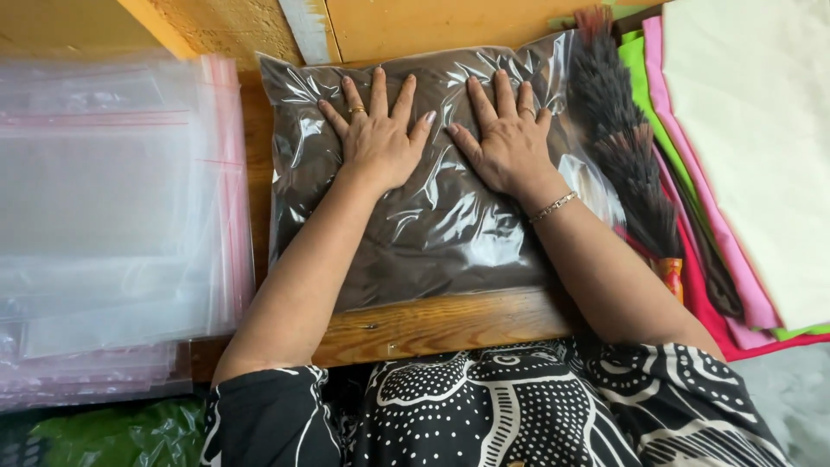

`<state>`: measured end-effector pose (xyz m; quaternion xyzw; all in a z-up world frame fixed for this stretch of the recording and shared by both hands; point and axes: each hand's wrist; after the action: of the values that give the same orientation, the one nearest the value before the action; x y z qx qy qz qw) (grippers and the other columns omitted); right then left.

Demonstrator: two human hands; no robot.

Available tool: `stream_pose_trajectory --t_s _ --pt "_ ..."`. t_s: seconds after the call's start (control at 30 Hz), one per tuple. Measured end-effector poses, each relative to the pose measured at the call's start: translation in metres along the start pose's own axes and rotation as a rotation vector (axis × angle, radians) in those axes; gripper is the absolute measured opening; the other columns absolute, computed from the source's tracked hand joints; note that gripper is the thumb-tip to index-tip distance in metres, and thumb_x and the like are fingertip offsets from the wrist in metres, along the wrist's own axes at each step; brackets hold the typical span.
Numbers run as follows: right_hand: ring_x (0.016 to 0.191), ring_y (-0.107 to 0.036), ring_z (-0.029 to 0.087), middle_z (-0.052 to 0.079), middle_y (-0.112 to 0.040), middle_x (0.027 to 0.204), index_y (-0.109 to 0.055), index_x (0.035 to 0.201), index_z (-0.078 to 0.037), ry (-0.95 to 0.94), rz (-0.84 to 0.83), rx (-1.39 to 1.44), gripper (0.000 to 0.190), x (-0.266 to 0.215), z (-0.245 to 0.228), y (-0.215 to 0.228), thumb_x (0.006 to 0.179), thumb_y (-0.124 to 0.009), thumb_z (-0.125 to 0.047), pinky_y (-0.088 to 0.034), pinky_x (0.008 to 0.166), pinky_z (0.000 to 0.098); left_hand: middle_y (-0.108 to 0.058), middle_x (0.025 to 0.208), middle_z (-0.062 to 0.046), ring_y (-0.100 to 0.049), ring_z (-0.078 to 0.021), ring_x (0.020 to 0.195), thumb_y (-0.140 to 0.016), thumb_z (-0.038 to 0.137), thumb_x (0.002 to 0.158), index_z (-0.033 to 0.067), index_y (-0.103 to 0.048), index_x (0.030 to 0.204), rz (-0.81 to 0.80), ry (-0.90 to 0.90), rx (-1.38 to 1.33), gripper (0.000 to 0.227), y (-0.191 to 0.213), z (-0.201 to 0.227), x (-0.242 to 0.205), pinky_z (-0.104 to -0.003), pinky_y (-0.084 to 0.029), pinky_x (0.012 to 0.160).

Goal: The person folds a brown garment on a wooden table, places it into a clear ziplock bag, presses out air, and seals the bag. The garment is fully enclosed in the bag by the end of the clip.

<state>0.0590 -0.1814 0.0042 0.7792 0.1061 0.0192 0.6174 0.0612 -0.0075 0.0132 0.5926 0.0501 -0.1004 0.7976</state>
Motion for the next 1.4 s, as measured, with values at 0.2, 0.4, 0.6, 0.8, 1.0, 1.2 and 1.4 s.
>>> stream_pose_trajectory --t_s 0.2,0.4,0.6,0.8,1.0,1.2,1.4 --pt "0.14 0.007 0.039 0.006 0.006 0.156 -0.006 0.149 -0.028 -0.087 -0.387 0.084 0.077 -0.031 -0.017 0.061 0.083 -0.023 -0.064 -0.005 0.109 0.0618 0.024 0.153 -0.003 0.027 -0.0365 0.136 -0.017 0.052 0.091 0.0285 0.001 0.15 -0.388 0.092 -0.155 0.066 0.049 0.012 -0.036 -0.06 0.016 0.107" --pt "0.135 -0.003 0.051 0.026 -0.025 0.145 -0.059 0.118 -0.016 0.196 -0.07 -0.103 0.037 -0.039 0.001 0.069 0.096 -0.043 -0.041 -0.001 0.1 0.075 0.015 0.151 -0.02 0.026 -0.0519 0.129 -0.037 0.048 0.088 0.0193 -0.017 0.144 -0.169 -0.099 0.218 0.066 0.032 0.018 -0.056 -0.074 0.017 0.097" --pt "0.135 0.008 0.043 0.021 -0.01 0.152 -0.027 0.147 -0.018 0.072 -0.007 -0.01 0.069 -0.006 0.014 0.025 0.091 -0.023 -0.058 0.003 0.105 0.0637 0.008 0.152 -0.016 0.019 -0.0481 0.132 -0.025 0.051 0.094 0.0188 -0.018 0.15 0.123 -0.127 0.105 0.065 -0.003 0.016 -0.043 -0.075 0.013 0.098" --pt "0.136 0.004 0.046 0.016 -0.01 0.154 -0.021 0.148 -0.026 -0.074 -0.044 0.071 0.071 0.002 0.017 0.003 0.088 -0.023 -0.064 -0.001 0.108 0.0598 -0.005 0.154 -0.015 0.006 -0.0518 0.135 -0.015 0.057 0.091 0.0212 -0.016 0.148 0.083 -0.085 0.084 0.067 -0.015 0.01 -0.034 -0.075 0.01 0.097" --pt "0.135 0.002 0.049 0.018 -0.011 0.153 -0.023 0.147 -0.025 -0.06 -0.017 0.089 0.072 0.014 0.015 0.004 0.087 -0.023 -0.065 -0.002 0.107 0.0623 -0.003 0.155 -0.014 0.006 -0.0526 0.135 -0.015 0.056 0.091 0.0226 -0.014 0.149 0.07 -0.059 0.078 0.067 -0.014 0.007 -0.019 -0.075 0.01 0.098" --pt "0.133 -0.004 0.053 0.022 -0.016 0.151 -0.026 0.147 -0.021 -0.029 0.064 0.036 0.072 0.023 0.015 -0.006 0.09 -0.021 -0.064 -0.005 0.104 0.0644 -0.005 0.154 -0.015 0.004 -0.0524 0.135 -0.017 0.055 0.092 0.0223 -0.018 0.149 0.126 -0.069 0.093 0.065 -0.02 0.002 -0.008 -0.076 0.008 0.098" --pt "0.134 0.002 0.05 0.025 -0.012 0.152 -0.019 0.149 -0.019 -0.024 0.076 0.019 0.071 -0.008 0.018 -0.013 0.092 -0.019 -0.061 0.001 0.105 0.0641 -0.002 0.154 -0.015 0.002 -0.0531 0.136 -0.018 0.056 0.093 0.0222 -0.012 0.15 0.101 -0.129 0.159 0.066 -0.029 0.006 -0.03 -0.074 0.006 0.1"
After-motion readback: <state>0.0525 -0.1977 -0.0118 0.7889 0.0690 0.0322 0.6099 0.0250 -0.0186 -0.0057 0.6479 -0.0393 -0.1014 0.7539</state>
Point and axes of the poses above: each hand's wrist, its own x-axis towards the middle knuckle, its own y-axis out of the back of the hand, z = x × y
